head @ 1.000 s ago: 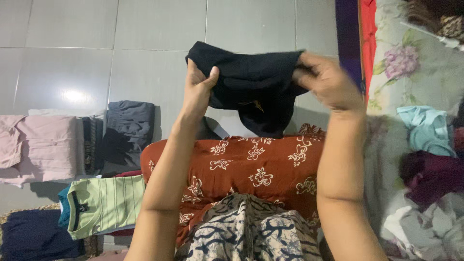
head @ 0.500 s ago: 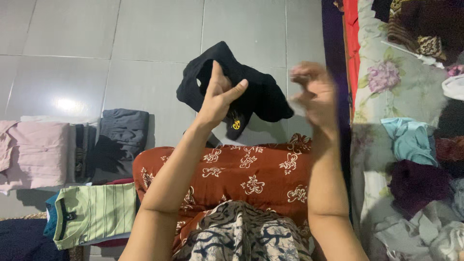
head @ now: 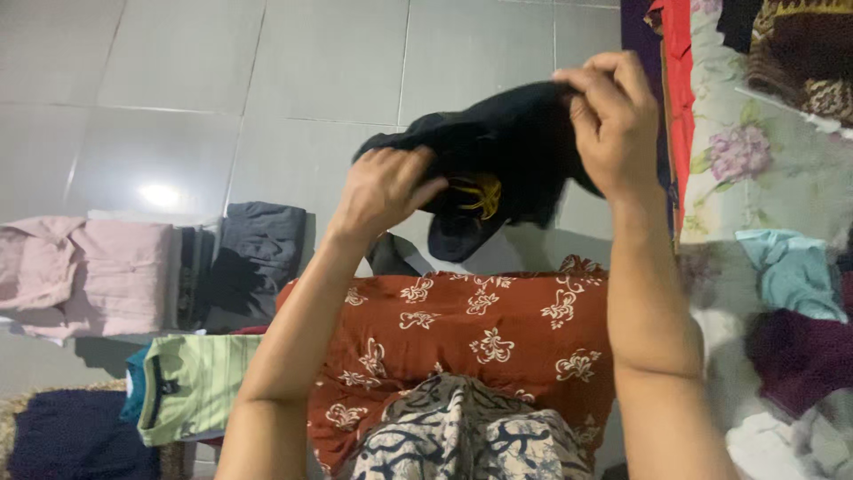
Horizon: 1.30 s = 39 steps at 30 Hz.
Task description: The person folds several garments one by one, including gray shorts, a black t-shirt, and a blue t-shirt, placing each folded item into a neat stack on the floor.
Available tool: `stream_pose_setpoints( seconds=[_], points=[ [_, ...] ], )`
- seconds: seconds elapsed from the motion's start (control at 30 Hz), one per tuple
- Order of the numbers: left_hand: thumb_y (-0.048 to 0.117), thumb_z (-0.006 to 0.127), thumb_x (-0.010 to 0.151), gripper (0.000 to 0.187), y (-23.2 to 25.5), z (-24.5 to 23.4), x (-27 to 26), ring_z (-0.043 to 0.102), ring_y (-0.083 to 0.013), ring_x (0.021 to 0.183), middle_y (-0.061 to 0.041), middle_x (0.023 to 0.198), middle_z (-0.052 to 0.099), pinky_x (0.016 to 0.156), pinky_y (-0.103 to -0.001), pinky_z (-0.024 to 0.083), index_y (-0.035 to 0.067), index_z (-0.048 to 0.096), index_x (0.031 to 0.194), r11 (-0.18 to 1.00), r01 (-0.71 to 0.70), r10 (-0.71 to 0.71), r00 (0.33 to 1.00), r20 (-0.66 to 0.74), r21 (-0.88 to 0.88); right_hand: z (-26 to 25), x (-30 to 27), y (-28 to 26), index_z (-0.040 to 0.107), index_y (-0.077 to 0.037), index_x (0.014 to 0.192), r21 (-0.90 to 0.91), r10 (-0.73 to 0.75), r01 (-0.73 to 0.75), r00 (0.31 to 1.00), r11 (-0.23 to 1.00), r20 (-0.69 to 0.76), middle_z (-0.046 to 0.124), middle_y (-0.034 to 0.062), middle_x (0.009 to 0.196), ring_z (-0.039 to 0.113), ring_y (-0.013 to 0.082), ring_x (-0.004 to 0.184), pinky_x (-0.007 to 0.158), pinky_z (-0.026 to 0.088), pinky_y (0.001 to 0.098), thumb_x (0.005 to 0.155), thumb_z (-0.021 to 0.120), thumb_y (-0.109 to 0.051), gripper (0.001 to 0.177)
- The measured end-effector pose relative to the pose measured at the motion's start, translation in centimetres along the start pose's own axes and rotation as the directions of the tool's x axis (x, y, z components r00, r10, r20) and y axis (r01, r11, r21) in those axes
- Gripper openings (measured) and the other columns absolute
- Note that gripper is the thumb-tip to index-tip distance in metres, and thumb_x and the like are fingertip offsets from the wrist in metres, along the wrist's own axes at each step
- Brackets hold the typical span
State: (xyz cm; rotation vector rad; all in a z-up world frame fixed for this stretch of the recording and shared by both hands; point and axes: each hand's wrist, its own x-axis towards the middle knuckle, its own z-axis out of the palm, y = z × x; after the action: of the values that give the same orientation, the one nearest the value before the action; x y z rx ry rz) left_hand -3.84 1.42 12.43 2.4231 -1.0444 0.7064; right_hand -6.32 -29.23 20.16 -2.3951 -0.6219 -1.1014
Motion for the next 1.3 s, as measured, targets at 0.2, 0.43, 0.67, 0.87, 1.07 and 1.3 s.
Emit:
stream_pose_setpoints(
  seconds=[0.2,0.43,0.67,0.87,1.07,1.3],
  points=[
    [0.035,0.080,0.088,0.054,1.8,1.5,-0.7,0.058,-0.0313,0.110,-0.015,0.109,0.063,0.096,-0.045,0.048,0.002,0.059,0.126,0.991,-0.132,0.104,0.896,-0.431,-0.036,-3.1,2.9,-1.5,0.071,-0.004,0.125,0.120,-0.077,0.086,0.994,0.989,-0.079,0.068,0.0120,0.110,0.065,0.0253,0.093,0.079,0.051,0.0359,0.098,0.062,0.018,0.035],
    [0.015,0.075,0.097,0.020,4.0,11.7,-1.1,0.074,-0.0220,0.099,-0.011,0.104,0.075,0.085,-0.037,0.060,0.008,0.070,0.115,0.757,0.277,-0.353,0.936,-0.013,-0.592,-7.1,3.0,0.6,0.068,-0.002,0.125,-0.025,-0.259,0.258,0.956,0.966,-0.137,0.069,0.0123,0.113,0.067,0.0273,0.101,0.086,0.052,0.0370,0.104,0.057,0.016,0.030],
    [0.010,0.058,0.106,0.021,1.4,8.2,2.1,0.069,-0.0168,0.091,-0.014,0.099,0.072,0.082,-0.033,0.057,0.000,0.063,0.124,0.614,0.309,-0.420,0.907,0.031,-0.727,-9.5,-0.6,9.6,0.063,0.003,0.116,-0.165,-0.009,-0.009,0.994,0.986,-0.112,0.064,0.0157,0.104,0.063,0.0295,0.096,0.086,0.049,0.0375,0.099,0.058,0.014,0.021],
    [0.008,0.062,0.097,0.020,-0.2,1.9,4.3,0.065,-0.0274,0.096,-0.020,0.111,0.064,0.080,-0.037,0.054,-0.004,0.060,0.112,0.727,0.023,0.007,0.999,0.040,-0.686,-7.7,-2.6,9.0,0.066,0.006,0.118,-0.001,0.011,-0.012,0.989,1.000,-0.149,0.068,0.0170,0.112,0.068,0.0312,0.111,0.099,0.052,0.0392,0.089,0.051,0.022,0.036],
    [0.013,0.069,0.090,0.021,2.0,1.3,3.6,0.058,-0.0271,0.079,-0.020,0.083,0.061,0.071,-0.040,0.049,0.000,0.054,0.097,0.784,0.472,-0.112,0.747,0.655,-0.403,-6.3,-3.3,9.7,0.069,0.003,0.120,0.101,0.120,-0.103,0.976,0.990,-0.183,0.069,0.0143,0.113,0.069,0.0273,0.108,0.098,0.052,0.0338,0.094,0.054,0.021,0.035],
    [0.000,0.062,0.085,0.026,2.6,1.9,3.9,0.059,-0.0286,0.086,-0.016,0.095,0.058,0.078,-0.038,0.050,0.002,0.048,0.107,0.736,0.276,-0.154,0.958,0.244,-0.619,-7.2,-4.3,9.6,0.069,0.005,0.120,0.087,0.128,-0.111,0.967,0.990,-0.222,0.068,0.0141,0.115,0.067,0.0254,0.111,0.103,0.051,0.0336,0.096,0.055,0.021,0.032]
  ],
)
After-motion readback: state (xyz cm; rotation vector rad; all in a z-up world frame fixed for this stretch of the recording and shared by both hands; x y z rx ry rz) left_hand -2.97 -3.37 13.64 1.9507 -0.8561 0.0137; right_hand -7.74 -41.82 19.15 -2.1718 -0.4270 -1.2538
